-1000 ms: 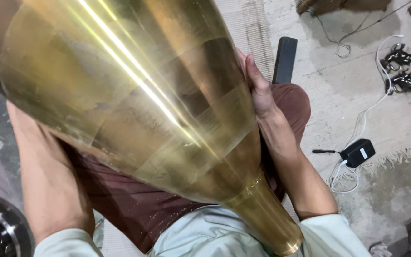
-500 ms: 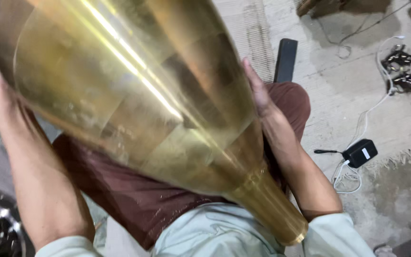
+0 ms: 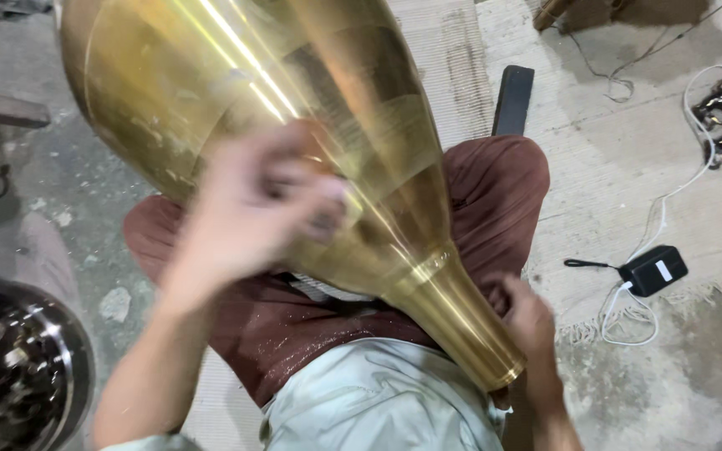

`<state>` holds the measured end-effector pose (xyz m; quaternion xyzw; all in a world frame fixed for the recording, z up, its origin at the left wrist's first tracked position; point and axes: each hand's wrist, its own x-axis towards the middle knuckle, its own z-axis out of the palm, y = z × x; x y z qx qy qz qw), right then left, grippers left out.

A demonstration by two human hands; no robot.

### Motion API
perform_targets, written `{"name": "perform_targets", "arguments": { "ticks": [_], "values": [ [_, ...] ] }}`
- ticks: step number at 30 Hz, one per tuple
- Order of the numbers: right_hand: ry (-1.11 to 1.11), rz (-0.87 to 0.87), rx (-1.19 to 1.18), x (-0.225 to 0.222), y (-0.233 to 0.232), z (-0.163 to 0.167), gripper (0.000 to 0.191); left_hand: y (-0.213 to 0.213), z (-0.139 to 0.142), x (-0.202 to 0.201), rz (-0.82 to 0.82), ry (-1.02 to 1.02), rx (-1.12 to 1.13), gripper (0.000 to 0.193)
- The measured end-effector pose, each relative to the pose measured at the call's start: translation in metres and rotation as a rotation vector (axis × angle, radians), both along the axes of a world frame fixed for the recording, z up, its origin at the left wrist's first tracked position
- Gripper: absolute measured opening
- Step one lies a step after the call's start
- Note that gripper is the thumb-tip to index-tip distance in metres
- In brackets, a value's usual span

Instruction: The person sits on a mat and repeatedly hammers a small wooden tool against the neck of a large brass vessel to shape or smooth the metal. The person rotates the vessel periodically to work around the circumference.

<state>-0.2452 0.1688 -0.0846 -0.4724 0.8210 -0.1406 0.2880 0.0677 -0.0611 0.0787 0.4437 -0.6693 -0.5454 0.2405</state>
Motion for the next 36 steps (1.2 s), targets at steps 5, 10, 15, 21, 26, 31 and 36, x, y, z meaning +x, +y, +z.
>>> {"name": "perform_targets", "arguments": {
  "ticks": [5,10,15,21,26,31,36],
  "values": [
    [0.059,0.165,-0.393,0.028,0.056,-0.011,0.037,0.031,0.004,-0.086,-0.349,0.108,0.014,0.032],
    [-0.41,-0.073,-0.156,-0.006,0.073,-0.013,0.054,0.04,-0.006,-0.121,-0.403,0.193,-0.194,0.035],
    [-0.526,-0.292,-0.117,-0.038,0.094,-0.006,0.062,0.041,-0.019,-0.131,-0.38,0.06,-0.182,0.037],
    [-0.916,-0.346,-0.432,-0.05,0.107,-0.011,0.049,0.048,-0.018,-0.139,-0.373,-0.077,-0.366,0.053],
    [-0.855,-0.332,-0.234,-0.062,0.096,-0.027,0.031,0.049,-0.011,-0.144,-0.375,-0.269,-0.29,0.055],
    [-0.722,-0.254,-0.309,-0.083,0.088,-0.014,0.029,0.049,-0.01,-0.145,-0.374,-0.238,-0.316,0.058],
    [-0.368,-0.137,-0.215,-0.105,0.071,0.019,0.029,0.052,-0.016,-0.145,-0.362,-0.217,-0.305,0.057]
  ]
}}
